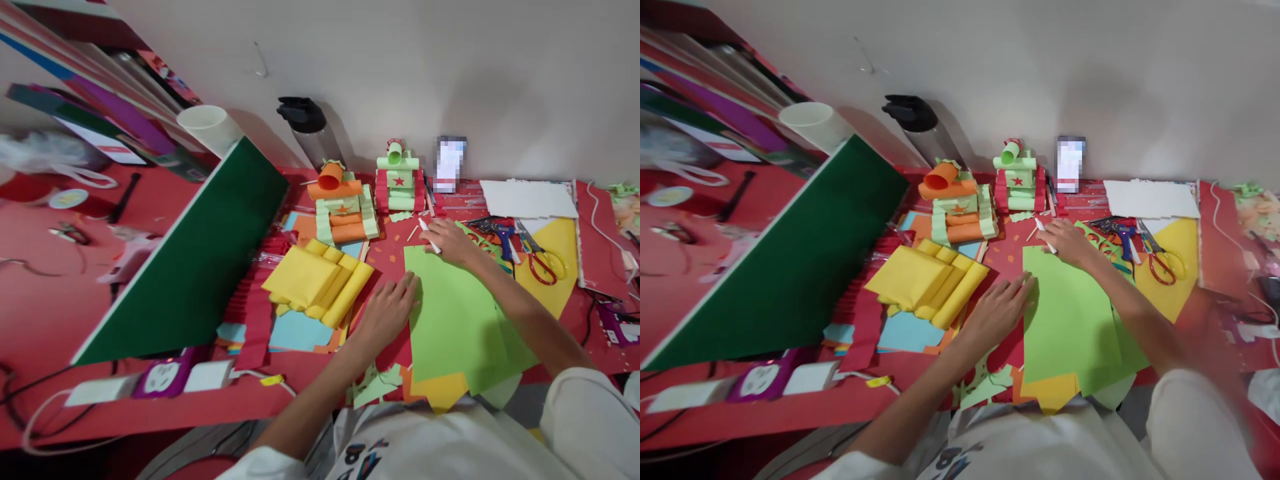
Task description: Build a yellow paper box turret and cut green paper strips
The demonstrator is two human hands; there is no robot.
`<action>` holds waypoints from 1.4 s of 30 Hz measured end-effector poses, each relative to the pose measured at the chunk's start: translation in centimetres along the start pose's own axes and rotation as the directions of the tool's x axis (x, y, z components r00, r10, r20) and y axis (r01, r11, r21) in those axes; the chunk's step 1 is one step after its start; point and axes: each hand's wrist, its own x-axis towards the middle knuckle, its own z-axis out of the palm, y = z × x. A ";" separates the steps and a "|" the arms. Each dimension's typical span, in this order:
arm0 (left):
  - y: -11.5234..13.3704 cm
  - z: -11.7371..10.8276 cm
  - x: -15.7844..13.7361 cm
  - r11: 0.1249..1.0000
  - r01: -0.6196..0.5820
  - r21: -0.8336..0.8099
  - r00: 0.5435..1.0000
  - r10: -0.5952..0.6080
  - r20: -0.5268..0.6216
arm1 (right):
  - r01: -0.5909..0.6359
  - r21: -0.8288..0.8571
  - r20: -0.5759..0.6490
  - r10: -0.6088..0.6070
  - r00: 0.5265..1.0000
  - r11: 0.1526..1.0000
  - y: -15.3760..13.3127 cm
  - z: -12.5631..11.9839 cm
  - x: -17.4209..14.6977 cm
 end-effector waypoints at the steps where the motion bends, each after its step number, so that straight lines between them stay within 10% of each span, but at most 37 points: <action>1: -0.4 0.1 0.4 1.000 -0.004 0.012 1.000 0.004 0.023 | -0.058 0.085 -0.081 0.065 0.995 0.995 -0.7 0.0 -0.3; 6: -2.4 0.1 0.8 1.000 -0.016 0.015 0.998 0.015 0.061 | -0.285 0.680 -0.116 0.483 0.868 0.676 -4.0 2.3 -1.5; 13: -2.1 -1.6 1.4 0.982 -0.040 0.184 0.989 0.013 0.148 | -0.391 0.762 -0.148 0.727 0.670 0.516 -4.2 6.0 -0.2; 20: -1.8 -1.6 1.2 0.983 -0.030 0.182 0.987 0.000 0.160 | -0.407 0.665 -0.223 0.686 0.693 0.626 -4.1 6.0 -0.7; 42: -2.1 -1.7 0.7 0.982 -0.046 0.184 0.992 0.023 0.127 | -0.428 0.689 -0.159 0.699 0.697 0.584 -4.0 6.1 -0.8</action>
